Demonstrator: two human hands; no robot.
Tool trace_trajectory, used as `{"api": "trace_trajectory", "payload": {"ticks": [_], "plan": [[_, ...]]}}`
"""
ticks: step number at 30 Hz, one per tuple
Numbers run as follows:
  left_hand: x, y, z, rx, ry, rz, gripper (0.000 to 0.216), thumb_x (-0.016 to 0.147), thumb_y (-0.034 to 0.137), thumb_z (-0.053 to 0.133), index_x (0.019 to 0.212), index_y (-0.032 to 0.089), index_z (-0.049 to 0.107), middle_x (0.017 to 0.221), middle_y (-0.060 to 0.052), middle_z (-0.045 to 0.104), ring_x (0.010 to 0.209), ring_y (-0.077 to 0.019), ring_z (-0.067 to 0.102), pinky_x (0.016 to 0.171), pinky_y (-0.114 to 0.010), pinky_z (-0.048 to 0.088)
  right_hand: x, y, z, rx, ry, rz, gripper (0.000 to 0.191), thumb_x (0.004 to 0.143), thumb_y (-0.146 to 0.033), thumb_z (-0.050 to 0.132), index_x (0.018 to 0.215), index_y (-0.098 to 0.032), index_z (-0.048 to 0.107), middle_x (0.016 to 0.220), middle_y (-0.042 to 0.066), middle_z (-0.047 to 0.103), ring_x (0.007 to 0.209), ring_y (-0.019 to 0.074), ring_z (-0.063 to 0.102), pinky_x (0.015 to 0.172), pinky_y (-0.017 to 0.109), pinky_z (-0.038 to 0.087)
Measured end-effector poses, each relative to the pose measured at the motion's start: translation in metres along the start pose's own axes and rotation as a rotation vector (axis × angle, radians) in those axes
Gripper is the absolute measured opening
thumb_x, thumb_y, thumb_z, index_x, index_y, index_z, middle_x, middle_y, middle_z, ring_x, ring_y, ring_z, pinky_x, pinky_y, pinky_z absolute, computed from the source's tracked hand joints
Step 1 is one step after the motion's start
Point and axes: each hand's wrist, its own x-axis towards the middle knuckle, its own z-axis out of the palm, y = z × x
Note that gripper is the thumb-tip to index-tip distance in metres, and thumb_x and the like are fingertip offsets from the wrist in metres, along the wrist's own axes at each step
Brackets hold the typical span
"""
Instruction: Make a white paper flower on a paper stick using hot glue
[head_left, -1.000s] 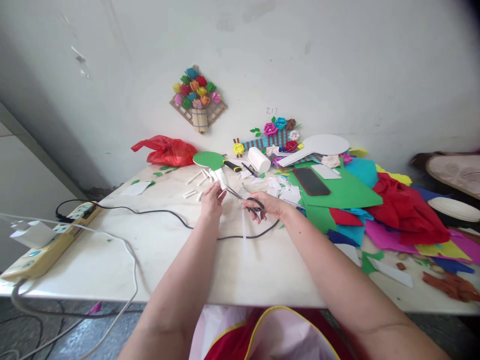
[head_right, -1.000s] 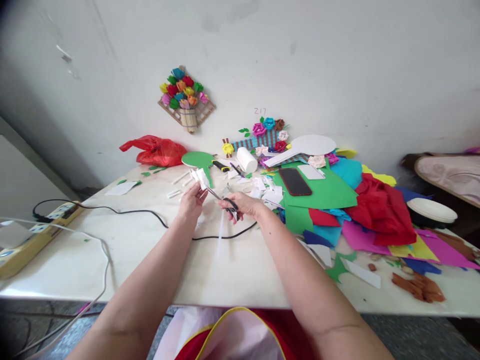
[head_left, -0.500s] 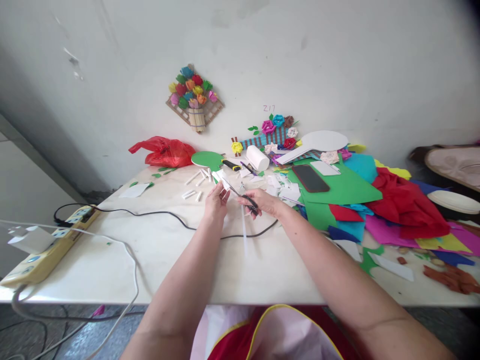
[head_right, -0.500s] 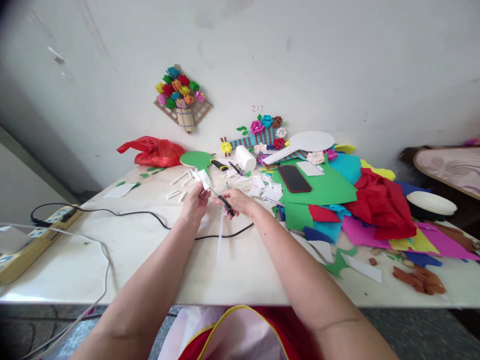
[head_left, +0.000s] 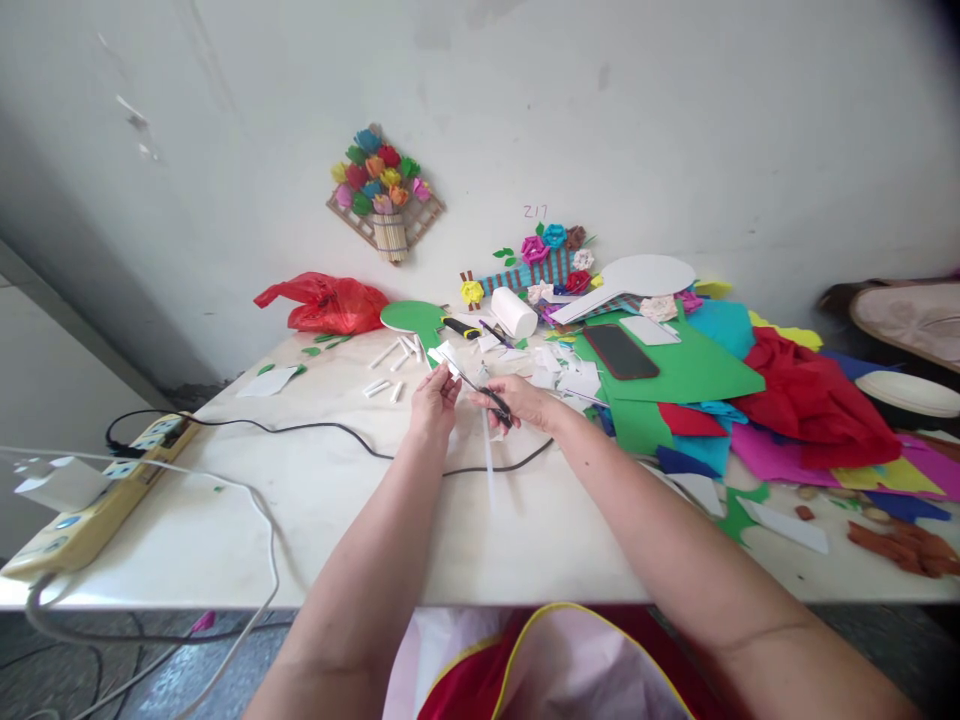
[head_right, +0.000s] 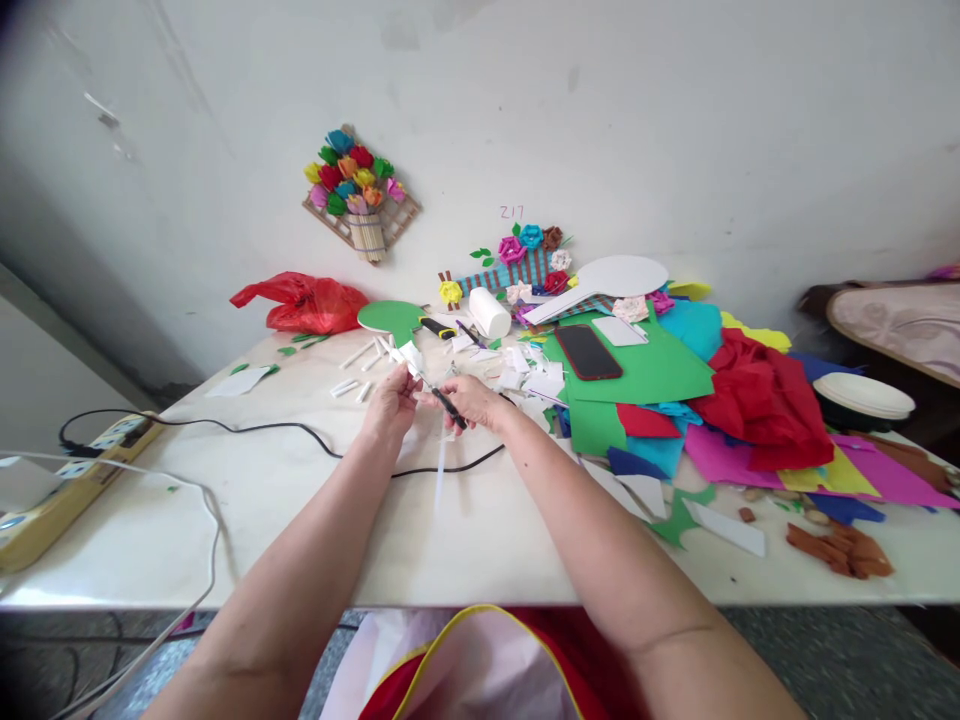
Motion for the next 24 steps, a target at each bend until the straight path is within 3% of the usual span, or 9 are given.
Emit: {"api": "trace_trajectory", "payload": {"ticks": [5, 24], "plan": [[-0.0031, 0.0037, 0.0005, 0.052, -0.048, 0.000, 0.010, 0.063, 0.012, 0.070, 0.069, 0.012, 0.061, 0.053, 0.004, 0.053, 0.047, -0.0044, 0.049, 0.062, -0.022, 0.048, 0.0021, 0.0064, -0.0049, 0.005, 0.010, -0.022, 0.045, 0.067, -0.059, 0.059, 0.069, -0.015, 0.050, 0.050, -0.001, 0.057, 0.035, 0.0058, 0.046, 0.029, 0.015, 0.027], [-0.0012, 0.0002, -0.0009, 0.071, -0.059, 0.019, 0.010, 0.063, 0.013, 0.070, 0.070, 0.012, 0.062, 0.056, 0.001, 0.057, 0.053, -0.0078, 0.055, 0.067, -0.024, 0.049, 0.0002, 0.0071, -0.0055, 0.035, 0.009, -0.016, 0.044, 0.067, -0.058, 0.060, 0.069, -0.015, 0.049, 0.049, -0.001, 0.056, 0.036, 0.0062, 0.050, 0.029, 0.014, 0.026]]}}
